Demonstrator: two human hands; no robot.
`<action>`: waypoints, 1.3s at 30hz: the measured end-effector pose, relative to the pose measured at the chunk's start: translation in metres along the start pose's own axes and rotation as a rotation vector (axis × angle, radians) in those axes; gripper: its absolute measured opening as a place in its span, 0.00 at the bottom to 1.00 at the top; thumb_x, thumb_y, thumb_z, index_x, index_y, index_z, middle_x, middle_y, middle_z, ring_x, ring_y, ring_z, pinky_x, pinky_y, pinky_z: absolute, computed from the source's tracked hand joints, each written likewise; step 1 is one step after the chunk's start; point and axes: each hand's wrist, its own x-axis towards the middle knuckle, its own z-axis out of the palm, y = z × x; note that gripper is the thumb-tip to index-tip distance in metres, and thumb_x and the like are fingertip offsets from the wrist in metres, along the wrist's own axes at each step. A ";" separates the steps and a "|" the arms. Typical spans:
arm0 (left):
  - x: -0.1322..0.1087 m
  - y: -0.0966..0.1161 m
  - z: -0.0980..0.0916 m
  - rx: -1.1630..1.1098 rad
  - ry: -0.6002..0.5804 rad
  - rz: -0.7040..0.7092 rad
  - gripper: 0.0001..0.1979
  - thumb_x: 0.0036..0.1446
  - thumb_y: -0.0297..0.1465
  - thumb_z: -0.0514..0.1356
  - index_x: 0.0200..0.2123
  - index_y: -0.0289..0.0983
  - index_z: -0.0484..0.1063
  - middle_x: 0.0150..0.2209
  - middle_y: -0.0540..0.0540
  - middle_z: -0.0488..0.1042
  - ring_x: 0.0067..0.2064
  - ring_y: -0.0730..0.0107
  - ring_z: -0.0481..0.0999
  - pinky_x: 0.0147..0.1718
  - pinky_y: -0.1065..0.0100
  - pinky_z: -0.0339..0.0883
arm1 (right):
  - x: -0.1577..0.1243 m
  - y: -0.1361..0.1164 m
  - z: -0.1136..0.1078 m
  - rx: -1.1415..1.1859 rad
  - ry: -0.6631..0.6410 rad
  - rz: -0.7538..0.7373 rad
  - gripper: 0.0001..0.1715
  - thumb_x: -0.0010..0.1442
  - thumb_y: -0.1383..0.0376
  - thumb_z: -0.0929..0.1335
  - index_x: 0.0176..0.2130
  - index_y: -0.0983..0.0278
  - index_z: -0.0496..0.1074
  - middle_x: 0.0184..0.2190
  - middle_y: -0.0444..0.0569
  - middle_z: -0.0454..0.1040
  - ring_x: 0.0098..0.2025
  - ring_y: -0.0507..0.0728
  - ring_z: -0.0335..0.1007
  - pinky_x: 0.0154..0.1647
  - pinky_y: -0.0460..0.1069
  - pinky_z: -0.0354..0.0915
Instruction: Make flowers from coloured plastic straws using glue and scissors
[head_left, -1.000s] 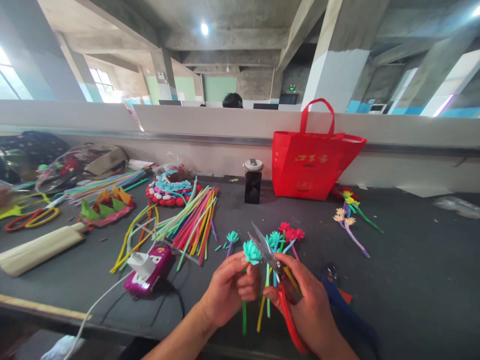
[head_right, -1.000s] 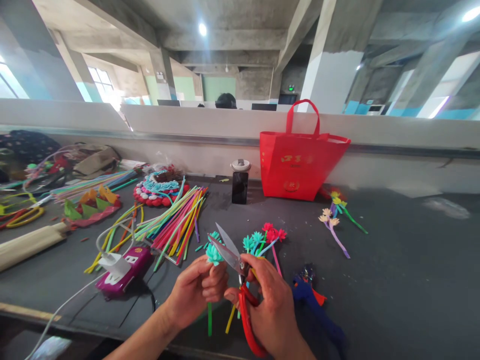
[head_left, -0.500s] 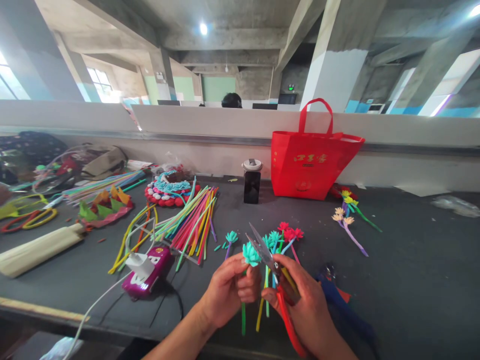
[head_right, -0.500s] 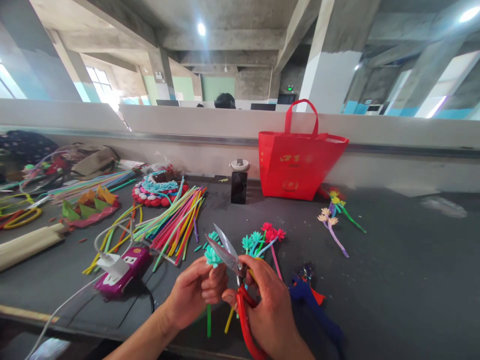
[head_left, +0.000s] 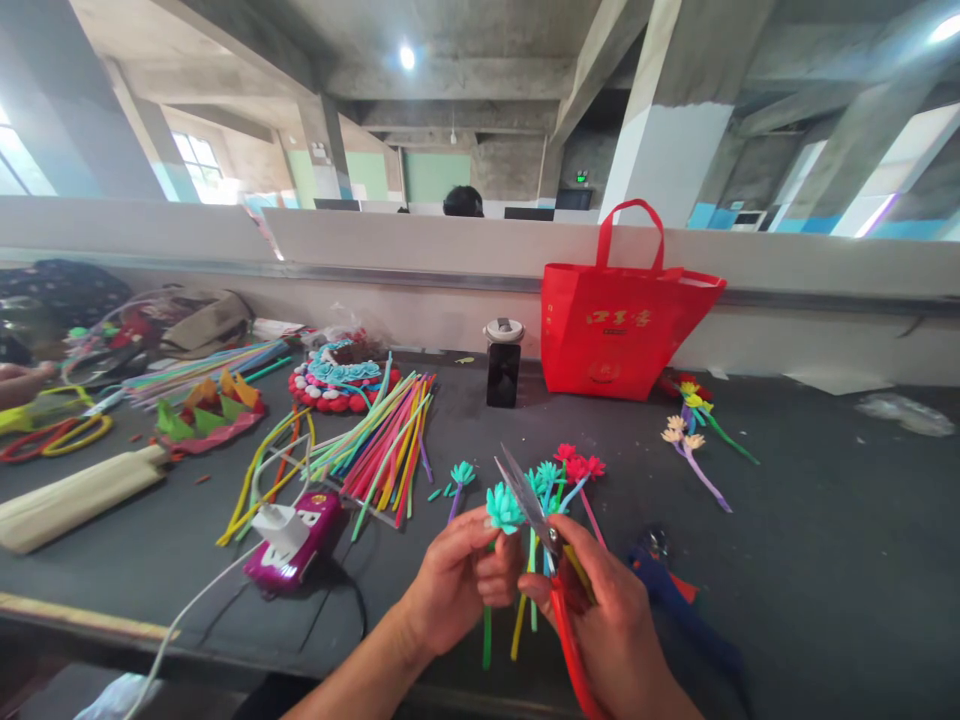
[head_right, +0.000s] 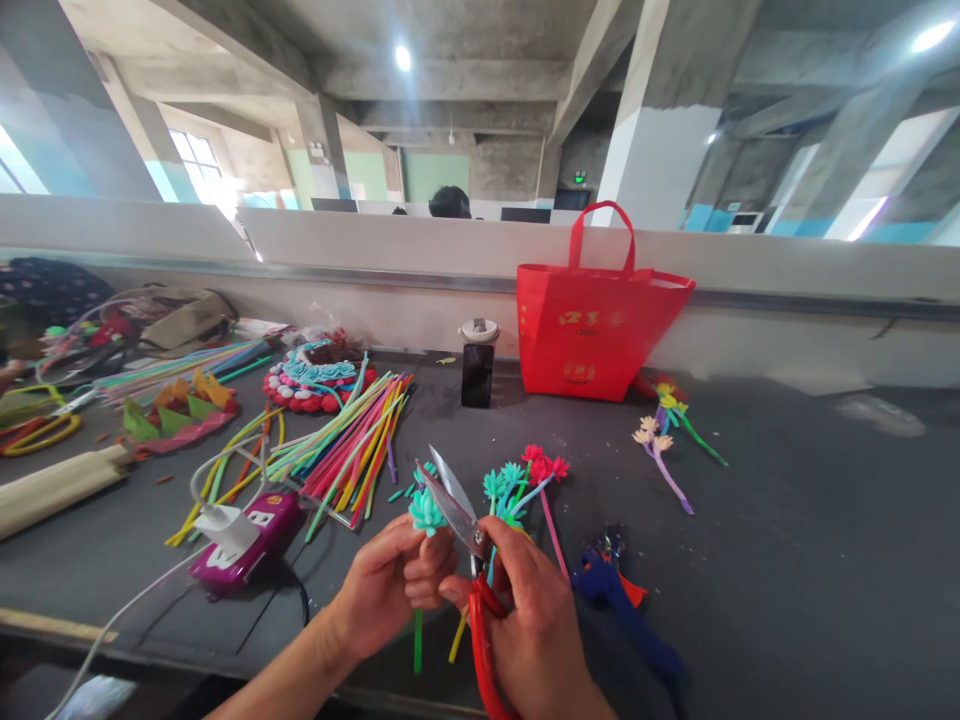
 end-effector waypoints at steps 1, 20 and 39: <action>0.000 0.000 0.000 -0.003 0.003 -0.006 0.13 0.54 0.34 0.64 0.23 0.34 0.66 0.19 0.57 0.47 0.20 0.81 0.44 0.18 0.76 0.40 | -0.001 -0.001 0.001 -0.002 0.012 -0.003 0.21 0.65 0.56 0.67 0.53 0.64 0.68 0.35 0.49 0.80 0.30 0.54 0.78 0.30 0.45 0.74; 0.001 -0.002 0.000 -0.002 0.050 -0.024 0.15 0.52 0.36 0.65 0.22 0.34 0.64 0.19 0.57 0.47 0.20 0.81 0.44 0.19 0.75 0.40 | -0.001 0.000 0.004 0.009 0.018 -0.009 0.22 0.65 0.55 0.68 0.54 0.63 0.66 0.37 0.50 0.80 0.35 0.55 0.79 0.36 0.47 0.76; 0.000 -0.005 -0.001 0.015 0.047 -0.043 0.16 0.51 0.36 0.66 0.22 0.34 0.64 0.19 0.58 0.46 0.20 0.82 0.43 0.20 0.74 0.38 | 0.000 -0.006 -0.001 0.006 0.048 -0.007 0.19 0.65 0.55 0.67 0.52 0.62 0.70 0.35 0.48 0.81 0.30 0.54 0.79 0.31 0.45 0.75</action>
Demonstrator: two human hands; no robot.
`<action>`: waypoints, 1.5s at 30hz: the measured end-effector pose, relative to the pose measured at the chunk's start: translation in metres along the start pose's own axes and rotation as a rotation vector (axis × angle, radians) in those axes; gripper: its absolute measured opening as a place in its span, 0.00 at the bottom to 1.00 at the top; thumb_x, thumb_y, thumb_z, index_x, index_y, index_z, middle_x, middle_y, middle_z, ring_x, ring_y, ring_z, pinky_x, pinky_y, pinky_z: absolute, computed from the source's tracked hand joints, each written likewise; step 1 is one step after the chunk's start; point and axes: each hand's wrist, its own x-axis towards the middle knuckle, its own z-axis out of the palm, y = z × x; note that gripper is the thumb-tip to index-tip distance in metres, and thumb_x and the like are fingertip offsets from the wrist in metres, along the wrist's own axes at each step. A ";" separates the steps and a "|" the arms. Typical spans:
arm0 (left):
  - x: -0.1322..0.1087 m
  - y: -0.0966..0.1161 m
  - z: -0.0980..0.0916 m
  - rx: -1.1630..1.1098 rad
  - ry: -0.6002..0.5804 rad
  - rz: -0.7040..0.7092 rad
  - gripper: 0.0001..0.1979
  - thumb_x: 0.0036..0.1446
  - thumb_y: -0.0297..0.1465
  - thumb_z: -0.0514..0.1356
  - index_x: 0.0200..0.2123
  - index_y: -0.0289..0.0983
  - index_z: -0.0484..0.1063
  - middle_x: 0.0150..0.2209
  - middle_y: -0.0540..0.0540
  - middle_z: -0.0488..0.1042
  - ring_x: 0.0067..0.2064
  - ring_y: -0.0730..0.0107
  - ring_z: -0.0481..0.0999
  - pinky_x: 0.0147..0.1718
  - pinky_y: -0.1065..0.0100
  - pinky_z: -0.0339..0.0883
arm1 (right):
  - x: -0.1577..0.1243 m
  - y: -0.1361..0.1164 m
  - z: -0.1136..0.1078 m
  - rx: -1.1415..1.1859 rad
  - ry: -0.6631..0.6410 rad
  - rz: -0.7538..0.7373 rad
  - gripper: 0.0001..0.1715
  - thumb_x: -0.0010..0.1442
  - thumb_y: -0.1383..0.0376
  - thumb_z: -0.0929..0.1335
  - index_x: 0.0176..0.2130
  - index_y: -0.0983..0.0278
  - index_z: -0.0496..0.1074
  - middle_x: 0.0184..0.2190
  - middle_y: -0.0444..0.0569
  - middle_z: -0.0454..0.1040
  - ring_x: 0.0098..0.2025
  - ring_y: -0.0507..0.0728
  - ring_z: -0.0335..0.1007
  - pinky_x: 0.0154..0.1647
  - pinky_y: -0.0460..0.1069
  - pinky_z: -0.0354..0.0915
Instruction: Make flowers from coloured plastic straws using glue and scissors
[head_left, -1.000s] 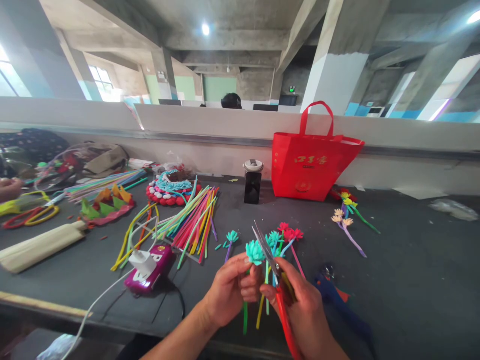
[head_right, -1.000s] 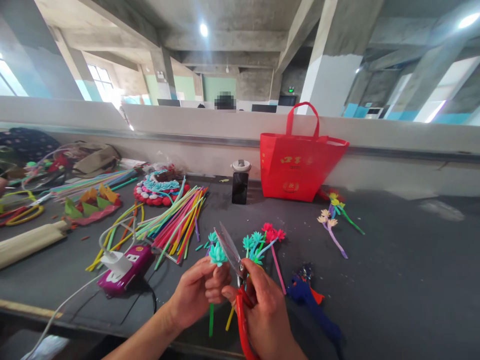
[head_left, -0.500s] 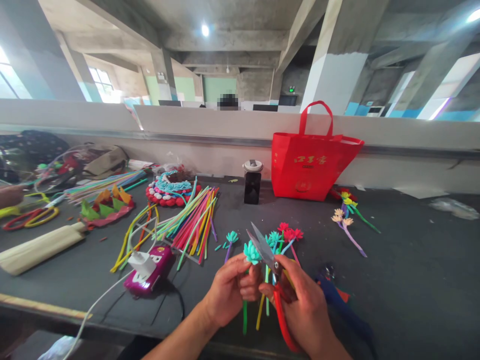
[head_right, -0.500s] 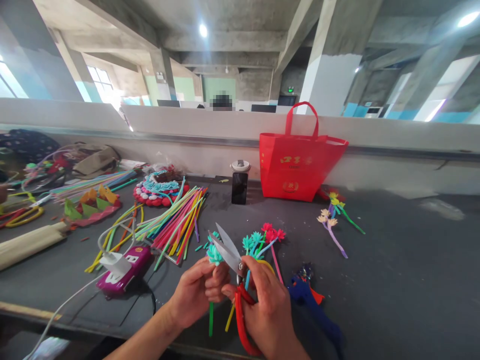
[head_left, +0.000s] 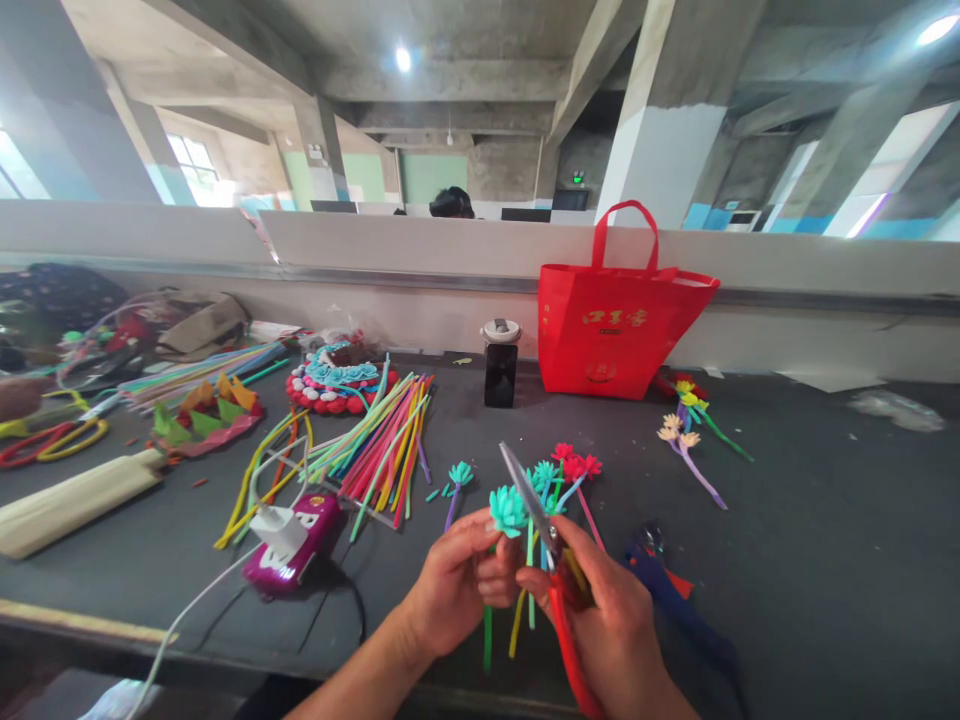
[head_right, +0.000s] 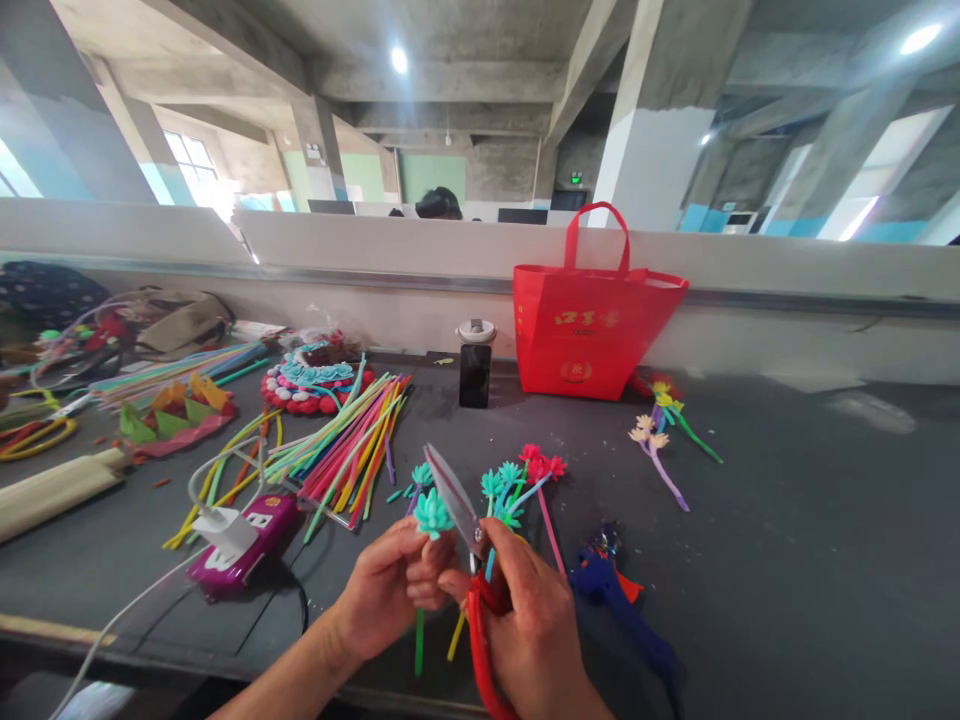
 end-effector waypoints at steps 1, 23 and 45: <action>0.000 0.000 0.000 -0.001 -0.015 -0.002 0.16 0.51 0.36 0.66 0.22 0.34 0.64 0.18 0.58 0.46 0.20 0.82 0.43 0.19 0.74 0.38 | -0.001 0.000 0.000 -0.003 0.010 0.017 0.20 0.66 0.54 0.66 0.52 0.63 0.70 0.34 0.48 0.82 0.27 0.53 0.78 0.28 0.45 0.74; 0.003 0.000 0.002 0.043 0.067 0.264 0.10 0.53 0.32 0.66 0.28 0.36 0.67 0.21 0.53 0.65 0.21 0.77 0.62 0.22 0.71 0.52 | 0.000 0.123 -0.053 -0.671 -0.481 0.665 0.27 0.63 0.57 0.60 0.57 0.64 0.69 0.42 0.57 0.80 0.43 0.64 0.79 0.40 0.53 0.67; 0.008 -0.008 0.003 0.081 0.314 0.255 0.13 0.45 0.31 0.72 0.26 0.37 0.70 0.20 0.55 0.67 0.22 0.78 0.64 0.24 0.72 0.56 | 0.023 0.084 -0.032 -0.088 0.009 0.553 0.28 0.60 0.48 0.66 0.50 0.65 0.74 0.43 0.56 0.78 0.41 0.61 0.75 0.43 0.54 0.71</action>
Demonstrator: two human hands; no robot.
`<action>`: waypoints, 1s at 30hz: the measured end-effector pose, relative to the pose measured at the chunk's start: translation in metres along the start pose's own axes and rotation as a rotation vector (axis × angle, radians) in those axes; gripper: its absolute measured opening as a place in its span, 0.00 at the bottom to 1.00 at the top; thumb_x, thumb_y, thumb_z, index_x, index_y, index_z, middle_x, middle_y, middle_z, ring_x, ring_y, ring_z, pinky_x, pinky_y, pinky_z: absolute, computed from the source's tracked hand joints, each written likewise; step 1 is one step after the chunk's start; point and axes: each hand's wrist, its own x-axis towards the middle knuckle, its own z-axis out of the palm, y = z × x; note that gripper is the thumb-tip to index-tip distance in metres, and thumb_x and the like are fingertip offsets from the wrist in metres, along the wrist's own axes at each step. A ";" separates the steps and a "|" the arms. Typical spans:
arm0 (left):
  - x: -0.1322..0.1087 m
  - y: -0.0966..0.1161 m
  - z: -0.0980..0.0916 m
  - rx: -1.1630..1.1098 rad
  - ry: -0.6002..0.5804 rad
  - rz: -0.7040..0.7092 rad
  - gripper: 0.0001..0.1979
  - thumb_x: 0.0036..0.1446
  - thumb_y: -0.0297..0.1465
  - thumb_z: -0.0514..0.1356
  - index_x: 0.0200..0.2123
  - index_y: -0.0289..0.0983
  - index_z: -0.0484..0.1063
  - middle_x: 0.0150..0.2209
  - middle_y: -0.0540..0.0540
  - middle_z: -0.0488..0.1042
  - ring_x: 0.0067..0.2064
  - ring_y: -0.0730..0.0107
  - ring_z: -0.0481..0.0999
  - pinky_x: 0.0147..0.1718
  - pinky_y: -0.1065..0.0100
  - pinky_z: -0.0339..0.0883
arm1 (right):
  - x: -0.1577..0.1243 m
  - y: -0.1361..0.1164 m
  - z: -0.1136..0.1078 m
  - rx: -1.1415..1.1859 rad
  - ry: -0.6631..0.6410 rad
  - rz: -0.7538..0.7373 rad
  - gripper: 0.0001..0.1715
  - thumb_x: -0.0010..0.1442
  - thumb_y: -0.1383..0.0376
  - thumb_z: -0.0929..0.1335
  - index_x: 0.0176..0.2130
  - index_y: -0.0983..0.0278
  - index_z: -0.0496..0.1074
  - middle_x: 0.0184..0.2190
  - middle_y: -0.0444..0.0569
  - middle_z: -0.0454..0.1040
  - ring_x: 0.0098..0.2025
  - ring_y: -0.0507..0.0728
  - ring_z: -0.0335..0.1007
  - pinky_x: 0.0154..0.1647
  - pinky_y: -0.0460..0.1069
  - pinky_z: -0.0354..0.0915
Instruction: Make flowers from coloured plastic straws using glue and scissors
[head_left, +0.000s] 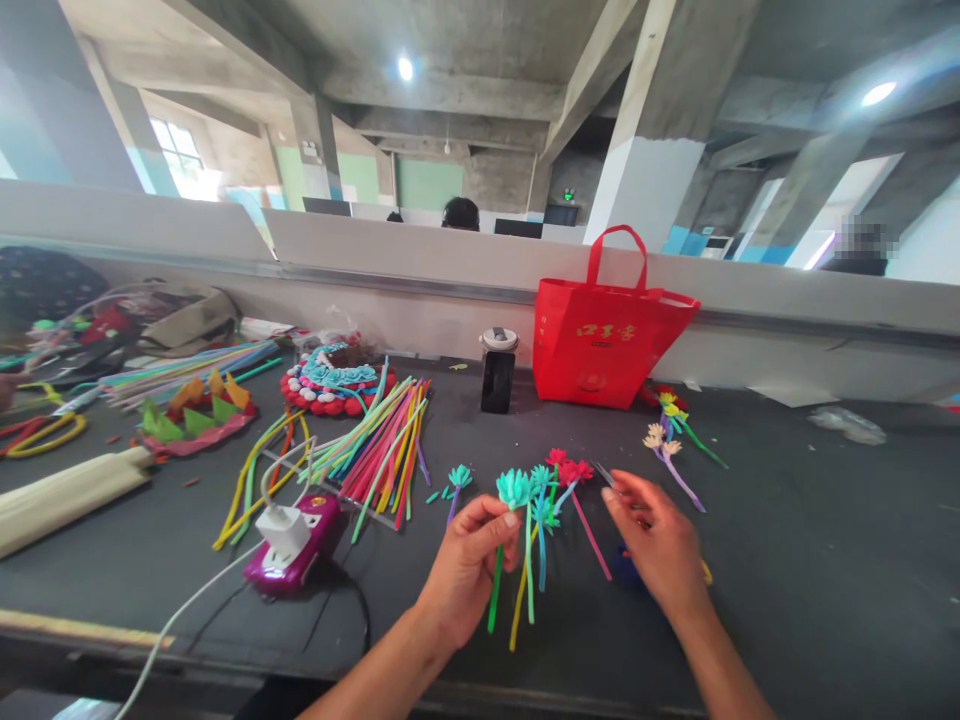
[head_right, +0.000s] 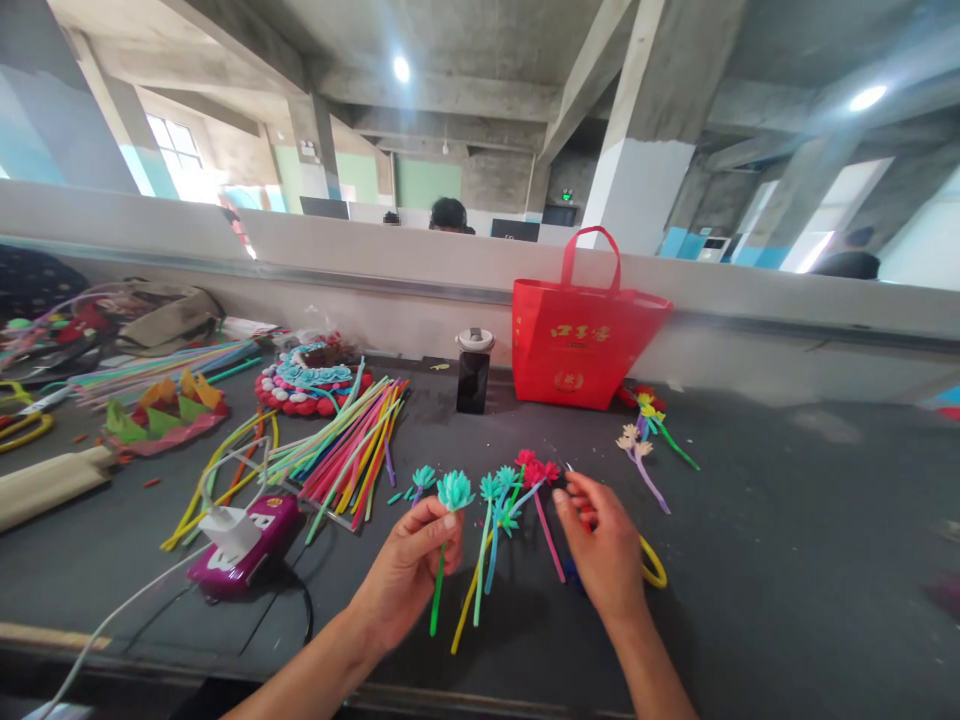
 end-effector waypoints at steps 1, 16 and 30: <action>0.000 -0.001 0.001 0.013 0.017 -0.004 0.13 0.44 0.31 0.73 0.26 0.37 0.70 0.20 0.55 0.67 0.21 0.78 0.64 0.24 0.72 0.56 | -0.006 -0.012 0.005 0.151 -0.058 0.008 0.29 0.59 0.47 0.68 0.50 0.64 0.74 0.42 0.55 0.78 0.41 0.60 0.75 0.42 0.53 0.72; 0.000 -0.024 0.004 0.312 0.065 0.049 0.12 0.45 0.35 0.72 0.25 0.35 0.74 0.21 0.54 0.66 0.22 0.79 0.61 0.21 0.74 0.56 | -0.039 -0.066 0.039 0.480 -0.275 -0.001 0.22 0.58 0.52 0.71 0.48 0.61 0.75 0.40 0.50 0.78 0.38 0.58 0.74 0.37 0.49 0.69; -0.004 -0.015 0.014 0.150 -0.119 -0.194 0.15 0.52 0.40 0.68 0.27 0.34 0.72 0.21 0.53 0.65 0.17 0.84 0.54 0.17 0.75 0.40 | -0.038 -0.073 0.032 0.716 -0.385 0.123 0.21 0.58 0.50 0.71 0.45 0.62 0.77 0.30 0.45 0.76 0.27 0.52 0.68 0.28 0.46 0.64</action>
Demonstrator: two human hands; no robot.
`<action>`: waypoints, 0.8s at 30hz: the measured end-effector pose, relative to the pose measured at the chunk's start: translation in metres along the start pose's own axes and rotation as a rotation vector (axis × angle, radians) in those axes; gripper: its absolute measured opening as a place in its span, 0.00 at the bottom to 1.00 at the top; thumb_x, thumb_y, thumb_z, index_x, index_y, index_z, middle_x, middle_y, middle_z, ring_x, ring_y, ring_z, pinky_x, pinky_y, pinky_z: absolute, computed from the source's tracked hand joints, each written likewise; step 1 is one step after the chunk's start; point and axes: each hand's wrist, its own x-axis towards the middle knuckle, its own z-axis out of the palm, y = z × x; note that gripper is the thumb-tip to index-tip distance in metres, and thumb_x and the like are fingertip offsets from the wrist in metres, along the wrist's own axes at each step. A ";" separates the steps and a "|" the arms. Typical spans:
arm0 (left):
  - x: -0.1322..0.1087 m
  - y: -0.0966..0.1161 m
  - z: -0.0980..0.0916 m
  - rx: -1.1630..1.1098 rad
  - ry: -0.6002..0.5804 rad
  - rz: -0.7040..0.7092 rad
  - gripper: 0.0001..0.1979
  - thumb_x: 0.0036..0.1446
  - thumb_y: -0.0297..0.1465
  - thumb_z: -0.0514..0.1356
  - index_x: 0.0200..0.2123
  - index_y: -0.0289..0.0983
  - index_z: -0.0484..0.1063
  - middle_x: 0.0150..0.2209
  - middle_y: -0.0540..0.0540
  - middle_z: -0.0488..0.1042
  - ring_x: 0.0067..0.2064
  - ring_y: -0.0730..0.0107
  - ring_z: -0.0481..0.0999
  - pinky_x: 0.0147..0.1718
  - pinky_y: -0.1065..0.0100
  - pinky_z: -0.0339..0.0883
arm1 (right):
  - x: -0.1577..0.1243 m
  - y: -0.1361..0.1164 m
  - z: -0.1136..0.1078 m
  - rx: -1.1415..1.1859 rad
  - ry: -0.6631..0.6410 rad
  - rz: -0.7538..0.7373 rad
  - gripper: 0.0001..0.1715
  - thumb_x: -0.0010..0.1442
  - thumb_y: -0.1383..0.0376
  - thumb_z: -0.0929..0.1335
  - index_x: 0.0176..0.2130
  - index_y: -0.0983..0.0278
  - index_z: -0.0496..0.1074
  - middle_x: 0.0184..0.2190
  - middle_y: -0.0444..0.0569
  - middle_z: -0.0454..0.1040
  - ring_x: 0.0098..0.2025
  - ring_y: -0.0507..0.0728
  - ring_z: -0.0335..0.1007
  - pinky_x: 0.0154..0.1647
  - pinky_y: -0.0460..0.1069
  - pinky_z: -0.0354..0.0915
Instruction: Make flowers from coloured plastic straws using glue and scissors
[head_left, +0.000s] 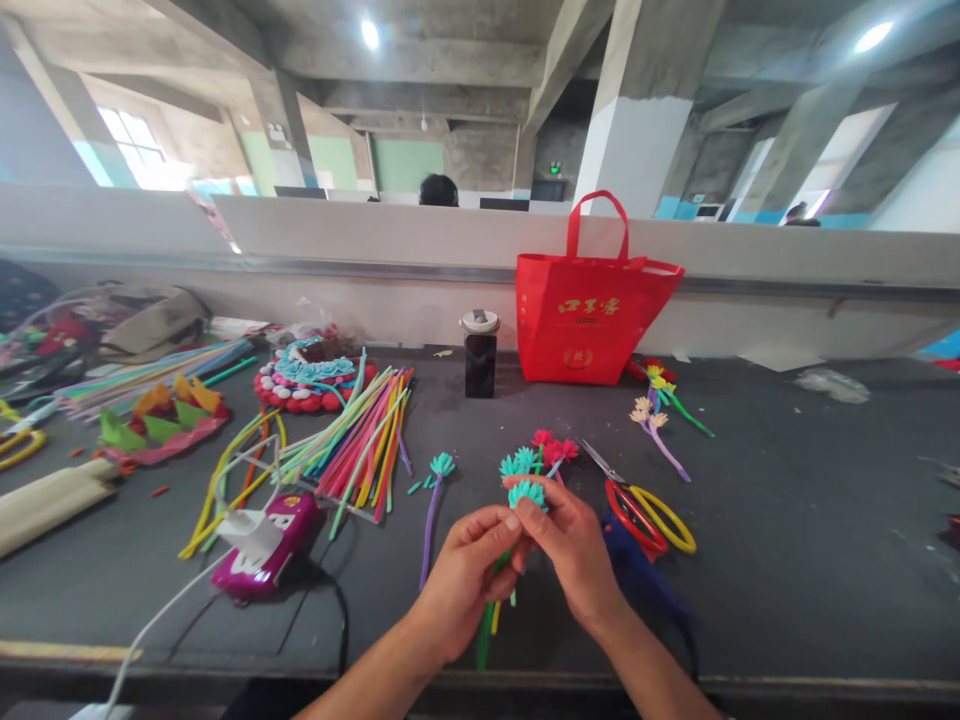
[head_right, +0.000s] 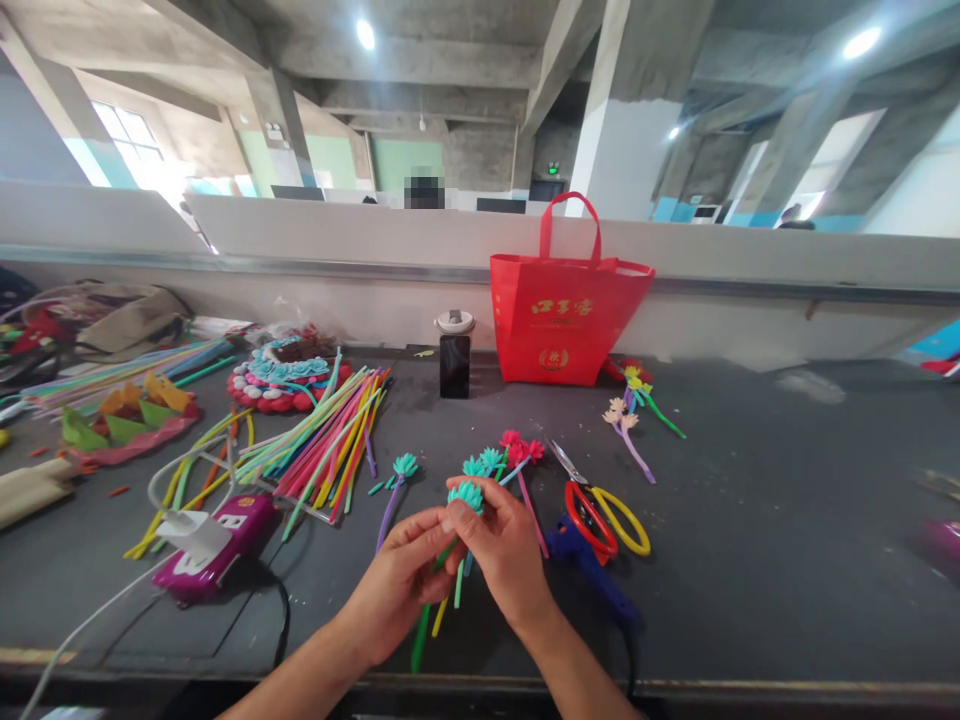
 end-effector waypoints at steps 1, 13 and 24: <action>0.000 0.000 0.001 0.001 0.002 -0.008 0.16 0.51 0.40 0.69 0.26 0.33 0.71 0.20 0.53 0.64 0.18 0.85 0.52 0.17 0.75 0.38 | 0.000 0.000 0.000 0.020 0.009 0.009 0.22 0.58 0.50 0.70 0.44 0.62 0.78 0.31 0.46 0.77 0.29 0.52 0.69 0.29 0.45 0.64; -0.003 0.006 -0.001 0.109 -0.090 -0.175 0.15 0.54 0.39 0.65 0.33 0.31 0.77 0.21 0.52 0.67 0.15 0.84 0.57 0.14 0.74 0.40 | 0.010 0.012 -0.009 0.355 0.204 0.116 0.21 0.56 0.50 0.73 0.40 0.63 0.78 0.24 0.41 0.68 0.23 0.47 0.59 0.22 0.43 0.57; 0.004 0.007 -0.013 0.331 0.015 -0.020 0.15 0.55 0.42 0.63 0.30 0.36 0.71 0.18 0.53 0.70 0.13 0.80 0.62 0.10 0.76 0.47 | 0.021 0.020 -0.015 0.556 0.223 0.220 0.24 0.52 0.45 0.74 0.37 0.62 0.74 0.32 0.45 0.72 0.28 0.50 0.66 0.19 0.43 0.57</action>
